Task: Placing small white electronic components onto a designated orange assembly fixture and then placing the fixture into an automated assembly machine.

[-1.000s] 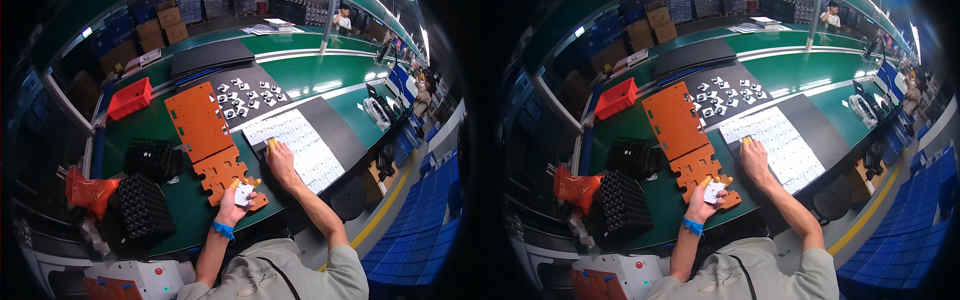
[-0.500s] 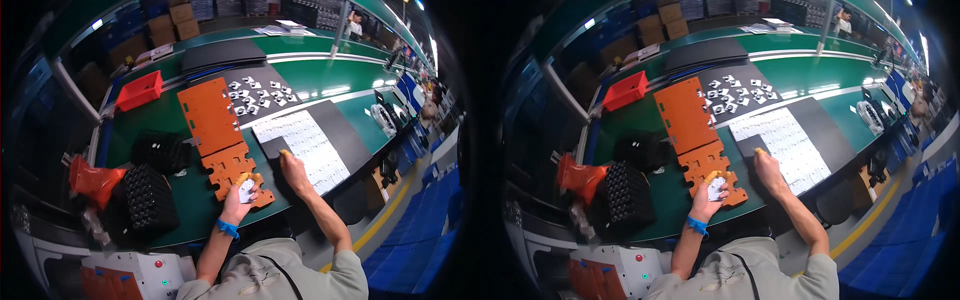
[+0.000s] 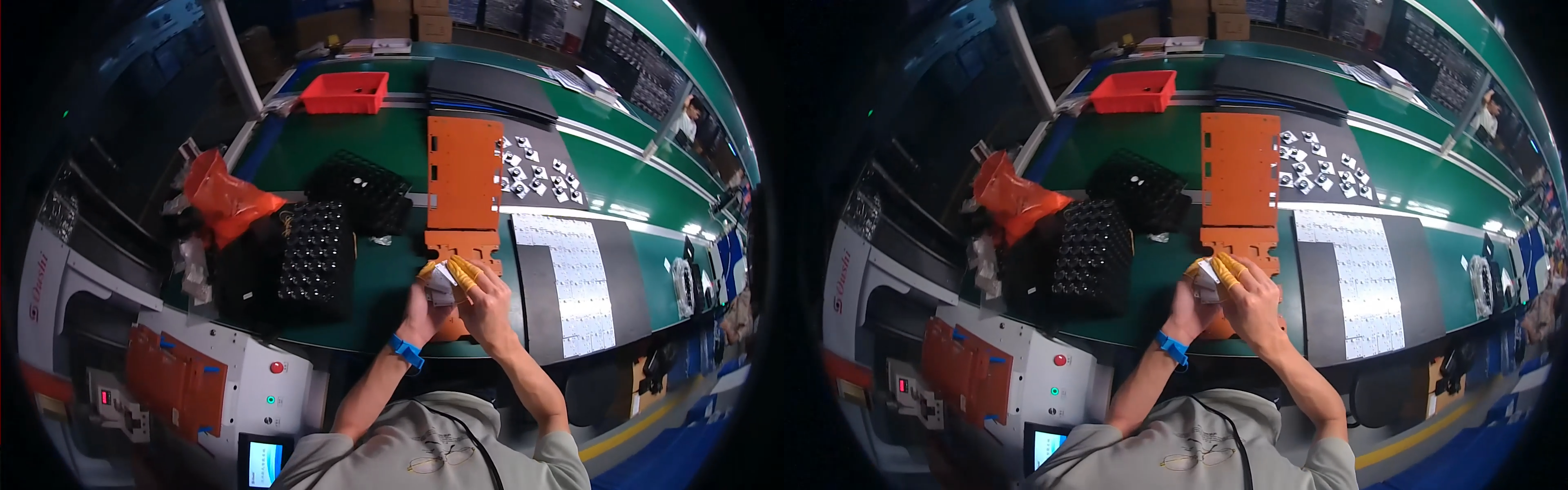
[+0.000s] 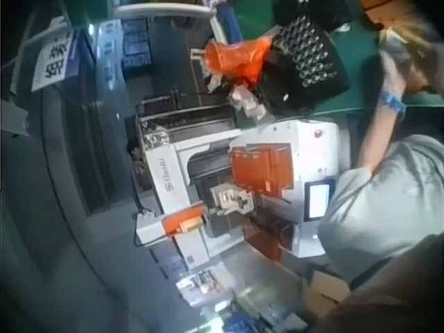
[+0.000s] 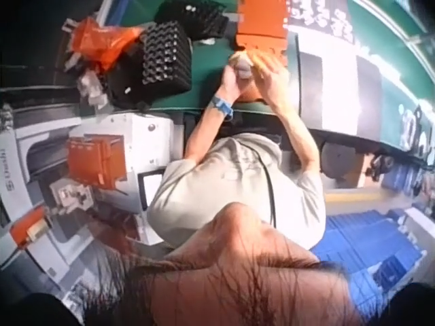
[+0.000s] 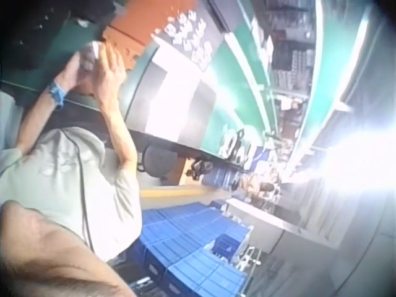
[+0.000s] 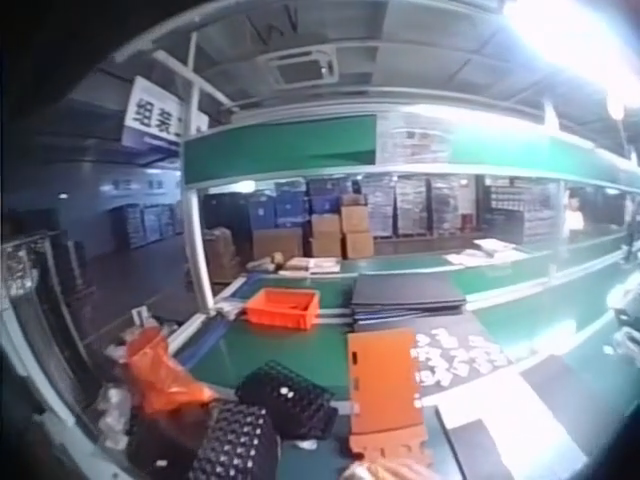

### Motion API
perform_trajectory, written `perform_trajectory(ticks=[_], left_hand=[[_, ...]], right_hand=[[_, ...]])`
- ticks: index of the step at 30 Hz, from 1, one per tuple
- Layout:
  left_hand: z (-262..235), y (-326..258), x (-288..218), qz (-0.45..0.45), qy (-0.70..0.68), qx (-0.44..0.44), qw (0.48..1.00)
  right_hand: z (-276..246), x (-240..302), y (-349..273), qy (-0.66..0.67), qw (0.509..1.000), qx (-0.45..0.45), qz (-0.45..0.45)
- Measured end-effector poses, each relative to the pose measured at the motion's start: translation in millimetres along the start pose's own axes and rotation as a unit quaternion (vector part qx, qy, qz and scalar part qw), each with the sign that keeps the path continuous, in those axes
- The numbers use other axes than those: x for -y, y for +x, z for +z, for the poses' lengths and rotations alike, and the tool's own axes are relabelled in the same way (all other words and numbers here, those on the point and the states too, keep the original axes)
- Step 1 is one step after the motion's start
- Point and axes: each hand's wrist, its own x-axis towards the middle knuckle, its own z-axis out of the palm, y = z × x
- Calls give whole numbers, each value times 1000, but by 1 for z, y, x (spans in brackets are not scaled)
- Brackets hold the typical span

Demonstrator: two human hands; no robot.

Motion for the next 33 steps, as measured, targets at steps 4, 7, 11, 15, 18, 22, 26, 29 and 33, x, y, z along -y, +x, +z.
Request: perform_trajectory(ticks=[4,7,11,15,18,22,26,29,33], left_hand=[[-3,-21,-18,0,25,-24,999],[-14,-43,-32,32,126,-61,990],[-27,-63,-42,11,62,-22,998],[-43,-70,-46,16,66,-34,997],[-48,-71,-47,19,48,-16,999],[-50,-67,-49,-8,-5,-12,1000],[-69,-66,-52,-57,-24,-9,998],[-60,-70,-54,-56,-1,-31,998],[-81,-69,-54,-12,0,13,1000]], right_hand=[[12,0,4,-55,991,118,-30],[19,2,9,-74,964,229,-108],[30,9,9,-133,939,277,-153],[35,14,11,-143,921,313,-183],[37,18,9,-171,920,301,-185],[43,26,6,-190,924,287,-166],[50,37,11,-220,913,286,-191],[51,37,10,-186,923,277,-192],[49,44,20,-86,940,290,-158]])
